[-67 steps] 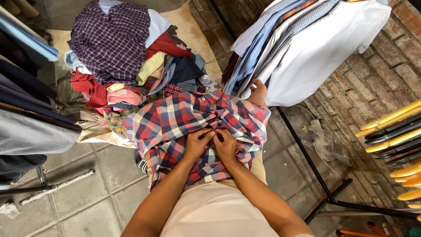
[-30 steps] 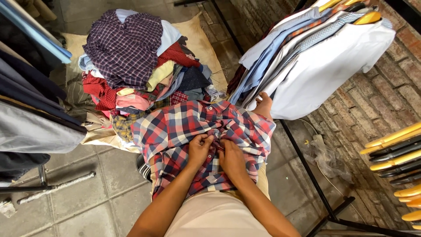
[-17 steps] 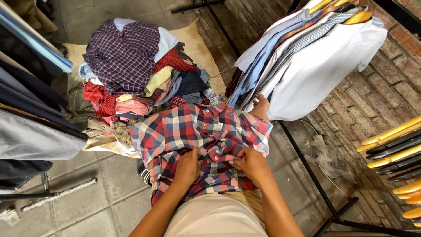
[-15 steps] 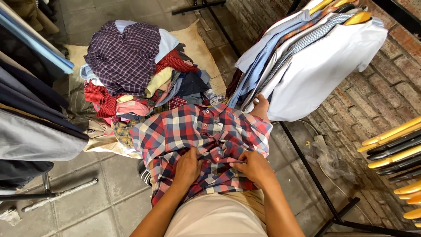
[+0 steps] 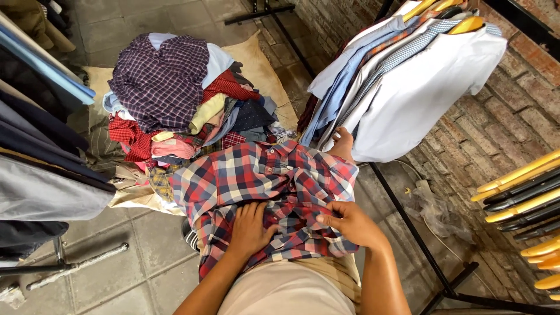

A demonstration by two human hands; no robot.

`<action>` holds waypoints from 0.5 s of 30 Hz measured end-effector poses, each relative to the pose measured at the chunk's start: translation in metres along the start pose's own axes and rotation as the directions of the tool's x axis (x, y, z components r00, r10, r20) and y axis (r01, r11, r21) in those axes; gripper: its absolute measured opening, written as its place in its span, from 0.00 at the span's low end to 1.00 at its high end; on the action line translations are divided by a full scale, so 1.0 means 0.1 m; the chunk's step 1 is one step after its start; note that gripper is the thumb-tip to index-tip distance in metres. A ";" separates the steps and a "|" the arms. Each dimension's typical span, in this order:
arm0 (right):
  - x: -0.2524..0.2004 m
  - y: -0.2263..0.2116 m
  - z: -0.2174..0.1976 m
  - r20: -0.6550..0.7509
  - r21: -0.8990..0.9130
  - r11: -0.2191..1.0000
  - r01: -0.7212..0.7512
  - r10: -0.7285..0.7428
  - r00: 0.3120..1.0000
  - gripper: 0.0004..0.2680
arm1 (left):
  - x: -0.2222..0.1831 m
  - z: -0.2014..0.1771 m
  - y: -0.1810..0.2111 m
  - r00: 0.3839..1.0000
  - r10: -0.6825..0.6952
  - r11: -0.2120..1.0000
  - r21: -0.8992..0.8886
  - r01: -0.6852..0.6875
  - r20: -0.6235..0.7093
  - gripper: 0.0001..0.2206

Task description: The person is buttoning a plaid shirt while sitting on the floor and then begins to sort through a pile of other shirts.

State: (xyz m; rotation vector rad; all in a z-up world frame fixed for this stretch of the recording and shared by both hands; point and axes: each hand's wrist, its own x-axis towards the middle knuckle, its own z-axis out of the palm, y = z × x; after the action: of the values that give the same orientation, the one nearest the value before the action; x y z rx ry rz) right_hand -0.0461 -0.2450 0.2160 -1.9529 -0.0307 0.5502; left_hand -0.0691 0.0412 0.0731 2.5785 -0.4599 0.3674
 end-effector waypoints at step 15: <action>-0.11 -0.15 -0.15 -0.389 -0.612 0.637 -0.469 0.273 0.880 0.08 | 0.36 -1.29 0.38 0.986 -0.167 0.925 -0.342 0.165 0.023 0.06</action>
State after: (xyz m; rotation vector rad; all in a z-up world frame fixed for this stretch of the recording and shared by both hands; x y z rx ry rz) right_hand -0.0469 -0.2538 0.2385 -2.8050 0.4130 0.5938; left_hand -0.0727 0.0669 0.2103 2.2536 -0.2710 0.2133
